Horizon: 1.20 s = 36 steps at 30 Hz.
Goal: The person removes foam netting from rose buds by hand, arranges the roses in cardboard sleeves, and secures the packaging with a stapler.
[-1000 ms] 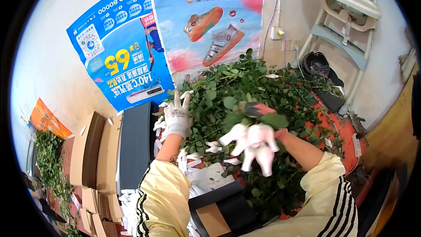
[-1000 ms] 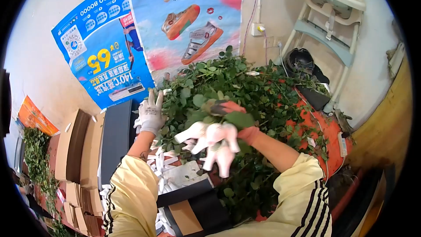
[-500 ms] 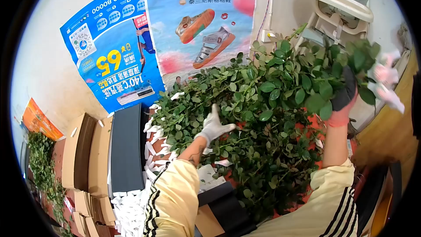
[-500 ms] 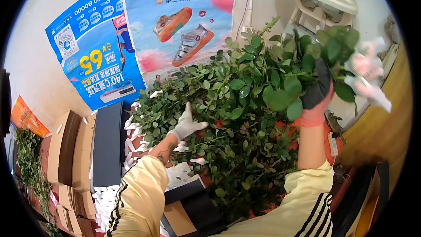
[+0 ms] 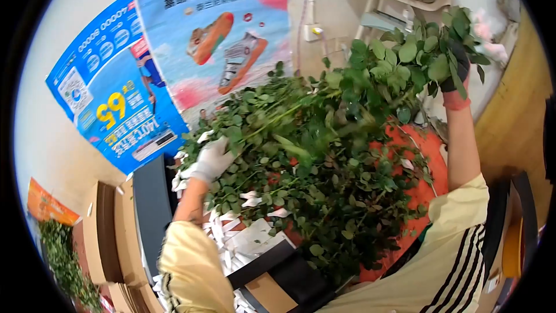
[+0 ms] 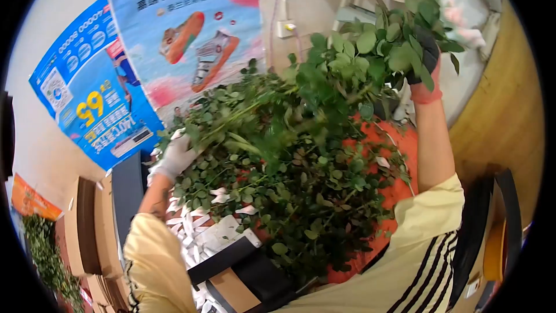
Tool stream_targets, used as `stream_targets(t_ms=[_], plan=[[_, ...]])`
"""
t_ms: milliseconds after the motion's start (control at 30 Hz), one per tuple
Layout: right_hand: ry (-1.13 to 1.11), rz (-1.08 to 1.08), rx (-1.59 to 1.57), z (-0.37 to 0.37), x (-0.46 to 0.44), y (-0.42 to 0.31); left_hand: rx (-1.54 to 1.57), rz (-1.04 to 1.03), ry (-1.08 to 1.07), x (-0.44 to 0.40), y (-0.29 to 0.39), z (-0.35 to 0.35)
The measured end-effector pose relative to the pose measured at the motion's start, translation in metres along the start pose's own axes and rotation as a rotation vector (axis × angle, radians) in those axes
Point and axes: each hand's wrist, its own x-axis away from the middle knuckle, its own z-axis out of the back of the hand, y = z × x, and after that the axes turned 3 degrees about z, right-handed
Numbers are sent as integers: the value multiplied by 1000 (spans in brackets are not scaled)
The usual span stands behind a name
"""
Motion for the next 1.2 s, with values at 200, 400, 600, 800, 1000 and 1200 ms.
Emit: stream_targets(t_ms=[200,400,600,800,1000,1200], plan=[[131,-389,-713,24,-24,-14,-209,159,80,68,-92,22],[158,23,-283,86,-88,0,-305,629,-245,124,-104,46],[612,-160,-694,16,-137,-43,-111,637,-212,159,-66,67],[368,-425,-552,-108,-56,39,67,439,26,184,-4,77],[261,-407,128,-9,-107,83,151,363,92,286,16,132],[271,283,2116,64,-182,-75,341,481,271,354,18,147]])
